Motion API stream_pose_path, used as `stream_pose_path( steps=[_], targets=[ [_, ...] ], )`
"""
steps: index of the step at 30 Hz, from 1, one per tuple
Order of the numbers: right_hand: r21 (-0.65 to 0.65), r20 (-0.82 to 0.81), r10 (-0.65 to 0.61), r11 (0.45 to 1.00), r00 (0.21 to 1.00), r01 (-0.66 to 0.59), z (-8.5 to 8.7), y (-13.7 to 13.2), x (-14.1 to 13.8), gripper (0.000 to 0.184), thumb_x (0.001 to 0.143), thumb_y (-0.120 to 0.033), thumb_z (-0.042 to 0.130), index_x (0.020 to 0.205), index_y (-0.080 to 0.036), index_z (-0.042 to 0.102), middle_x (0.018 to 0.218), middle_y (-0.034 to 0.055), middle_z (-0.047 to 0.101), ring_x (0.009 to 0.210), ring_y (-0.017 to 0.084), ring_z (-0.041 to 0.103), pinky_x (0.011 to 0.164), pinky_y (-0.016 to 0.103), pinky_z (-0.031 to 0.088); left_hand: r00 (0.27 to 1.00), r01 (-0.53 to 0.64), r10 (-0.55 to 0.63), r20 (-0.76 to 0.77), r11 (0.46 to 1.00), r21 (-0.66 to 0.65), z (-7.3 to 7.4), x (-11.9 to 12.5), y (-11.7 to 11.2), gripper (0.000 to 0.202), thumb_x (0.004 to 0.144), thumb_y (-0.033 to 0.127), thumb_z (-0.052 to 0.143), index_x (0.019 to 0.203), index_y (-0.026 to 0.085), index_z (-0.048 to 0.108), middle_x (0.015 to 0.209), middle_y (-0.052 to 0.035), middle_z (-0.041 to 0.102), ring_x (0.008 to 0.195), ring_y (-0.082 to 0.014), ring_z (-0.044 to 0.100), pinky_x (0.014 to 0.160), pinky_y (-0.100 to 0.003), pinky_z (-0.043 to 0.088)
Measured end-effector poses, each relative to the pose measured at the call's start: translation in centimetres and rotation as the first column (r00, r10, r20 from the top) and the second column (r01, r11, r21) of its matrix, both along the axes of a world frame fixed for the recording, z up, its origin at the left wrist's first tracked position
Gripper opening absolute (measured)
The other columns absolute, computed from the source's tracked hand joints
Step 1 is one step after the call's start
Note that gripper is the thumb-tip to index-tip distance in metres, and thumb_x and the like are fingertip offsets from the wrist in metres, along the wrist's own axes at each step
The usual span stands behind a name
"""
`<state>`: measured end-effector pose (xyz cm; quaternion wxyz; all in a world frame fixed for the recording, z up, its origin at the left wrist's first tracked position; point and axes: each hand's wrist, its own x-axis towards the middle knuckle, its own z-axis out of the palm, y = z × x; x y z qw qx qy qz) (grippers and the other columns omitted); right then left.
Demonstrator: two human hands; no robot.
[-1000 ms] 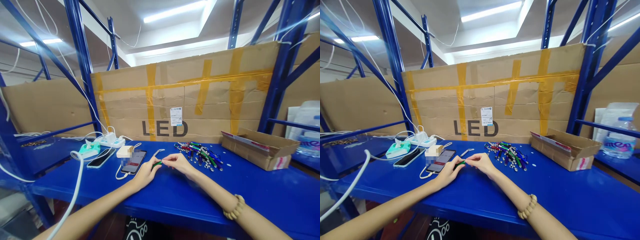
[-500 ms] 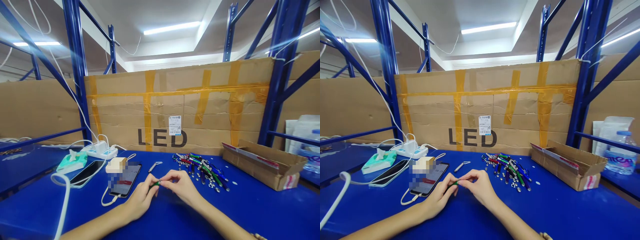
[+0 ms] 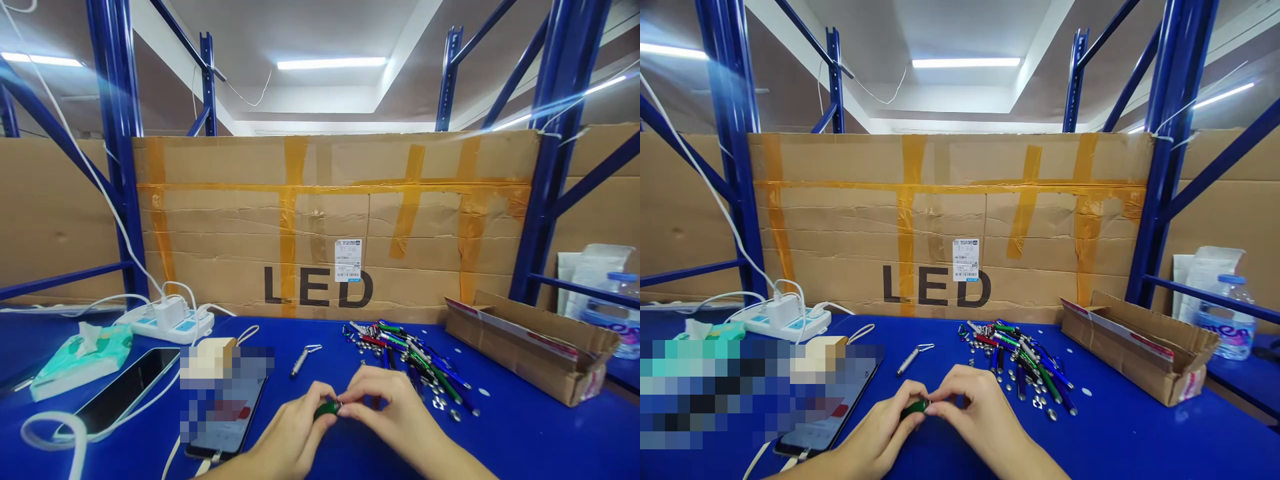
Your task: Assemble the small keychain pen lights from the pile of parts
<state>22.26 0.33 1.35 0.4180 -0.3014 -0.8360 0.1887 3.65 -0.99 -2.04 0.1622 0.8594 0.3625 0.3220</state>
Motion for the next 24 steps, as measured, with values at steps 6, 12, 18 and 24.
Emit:
stream_pose_path(
  steps=[6,12,18,24],
  targets=[
    [0.152,0.156,0.017,0.988,0.988,-0.041,-0.7,-0.7,0.4,0.025,0.086,-0.035,0.054,0.079,-0.017,0.069,0.070,0.0053,0.064,0.062,0.012,0.059,0.055,0.020,0.045,1.000,0.001,-0.001,-0.011,1.000,-0.016,-0.3,-0.6,-0.5,0.016,0.085,0.014,0.035,0.097,0.022,0.042,0.086,-0.0046,0.062,0.077,-0.0159,0.061,0.069,-0.021,0.046],
    [0.205,0.341,-0.074,0.979,0.937,0.003,0.2,-1.4,0.1,0.035,0.093,-0.036,0.038,0.080,-0.018,0.065,0.071,0.0048,0.061,0.063,0.013,0.058,0.058,0.022,0.044,0.994,0.021,-0.007,0.106,0.991,-0.134,0.4,-0.7,-1.6,0.015,0.090,0.017,0.035,0.098,0.022,0.047,0.085,-0.0030,0.061,0.074,-0.0147,0.058,0.069,-0.021,0.045],
    [0.204,0.425,-0.007,0.975,0.905,-0.088,0.2,-1.6,0.0,0.043,0.095,-0.033,0.029,0.075,-0.016,0.063,0.063,0.0042,0.056,0.057,0.013,0.051,0.054,0.022,0.038,0.986,0.026,-0.012,0.166,0.996,-0.082,-0.2,-0.6,-1.9,0.009,0.089,0.016,0.038,0.088,0.021,0.046,0.084,-0.0025,0.061,0.074,-0.0144,0.058,0.068,-0.021,0.045],
    [0.032,0.333,0.122,0.990,0.935,-0.140,-0.2,-1.6,-0.2,0.040,0.092,-0.034,0.037,0.069,-0.016,0.064,0.060,0.0042,0.058,0.056,0.013,0.052,0.054,0.022,0.038,0.992,0.084,-0.091,0.085,0.994,0.074,-0.7,-0.8,-1.9,0.012,0.088,0.013,0.036,0.080,0.021,0.041,0.077,-0.0039,0.057,0.071,-0.0157,0.057,0.064,-0.022,0.046]
  ],
)
